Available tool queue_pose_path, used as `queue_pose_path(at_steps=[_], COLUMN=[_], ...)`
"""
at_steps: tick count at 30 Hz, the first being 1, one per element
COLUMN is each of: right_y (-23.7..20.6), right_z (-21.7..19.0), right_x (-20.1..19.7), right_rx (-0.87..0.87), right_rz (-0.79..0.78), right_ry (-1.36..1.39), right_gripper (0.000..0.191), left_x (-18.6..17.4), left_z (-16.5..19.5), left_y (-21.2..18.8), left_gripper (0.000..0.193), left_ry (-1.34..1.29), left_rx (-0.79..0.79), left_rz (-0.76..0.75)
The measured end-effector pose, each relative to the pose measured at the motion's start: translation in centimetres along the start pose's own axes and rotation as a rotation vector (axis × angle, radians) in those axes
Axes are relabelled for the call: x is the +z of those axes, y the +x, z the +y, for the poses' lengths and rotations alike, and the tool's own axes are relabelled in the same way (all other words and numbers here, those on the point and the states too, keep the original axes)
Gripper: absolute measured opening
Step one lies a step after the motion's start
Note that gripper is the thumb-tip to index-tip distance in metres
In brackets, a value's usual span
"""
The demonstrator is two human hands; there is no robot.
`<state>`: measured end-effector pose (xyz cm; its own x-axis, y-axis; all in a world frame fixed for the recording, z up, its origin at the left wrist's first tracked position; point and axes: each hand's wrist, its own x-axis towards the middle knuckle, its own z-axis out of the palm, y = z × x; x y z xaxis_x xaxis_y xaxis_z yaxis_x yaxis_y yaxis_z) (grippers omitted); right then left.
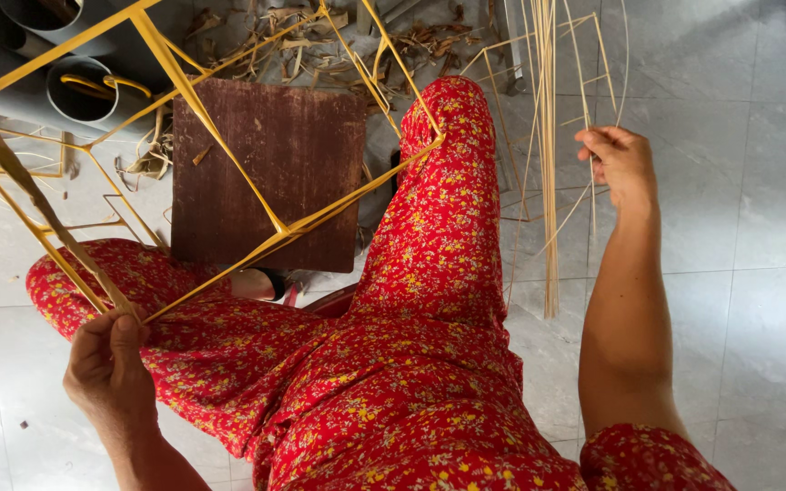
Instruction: The person sits on the floor and weaves thin bamboo strips onto a yellow bamboo frame, threading and tightening strips around the frame bars one at a time. They reach to a pile of strips beside them, pull strips from a container, and briefly use scissors to trim a strip before continuing to weave.
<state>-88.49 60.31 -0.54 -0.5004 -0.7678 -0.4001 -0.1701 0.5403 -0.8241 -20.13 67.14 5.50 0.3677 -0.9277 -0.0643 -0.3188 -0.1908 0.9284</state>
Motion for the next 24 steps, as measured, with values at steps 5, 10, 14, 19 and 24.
queue_pose_path(at_steps=[5,10,14,19,24], right_y=[-1.3,-1.9,-1.9,-1.1,0.1], right_z=[0.0,0.8,1.2,1.7,1.6], right_x=[-0.5,-1.9,-3.7,-4.8,-4.6], right_rx=[-0.01,-0.068,-0.034,0.01,0.011], right_rz=[0.086,0.116,-0.01,-0.092,-0.12], right_ry=[0.022,0.283,0.727,0.962,1.195], right_gripper=[0.013,0.009,0.008,0.006,0.011], left_x=[0.0,0.1,0.0,-0.2,0.1], left_z=[-0.1,-0.4,-0.9,-1.3,0.1], left_y=[0.0,0.0,0.0,-0.1,-0.2], left_gripper=[0.013,0.013,0.015,0.012,0.018], left_ry=[0.012,-0.018,0.002,0.029,0.012], left_rx=[0.006,0.036,0.066,0.07,0.115], left_rz=[0.004,0.006,0.008,0.005,0.018])
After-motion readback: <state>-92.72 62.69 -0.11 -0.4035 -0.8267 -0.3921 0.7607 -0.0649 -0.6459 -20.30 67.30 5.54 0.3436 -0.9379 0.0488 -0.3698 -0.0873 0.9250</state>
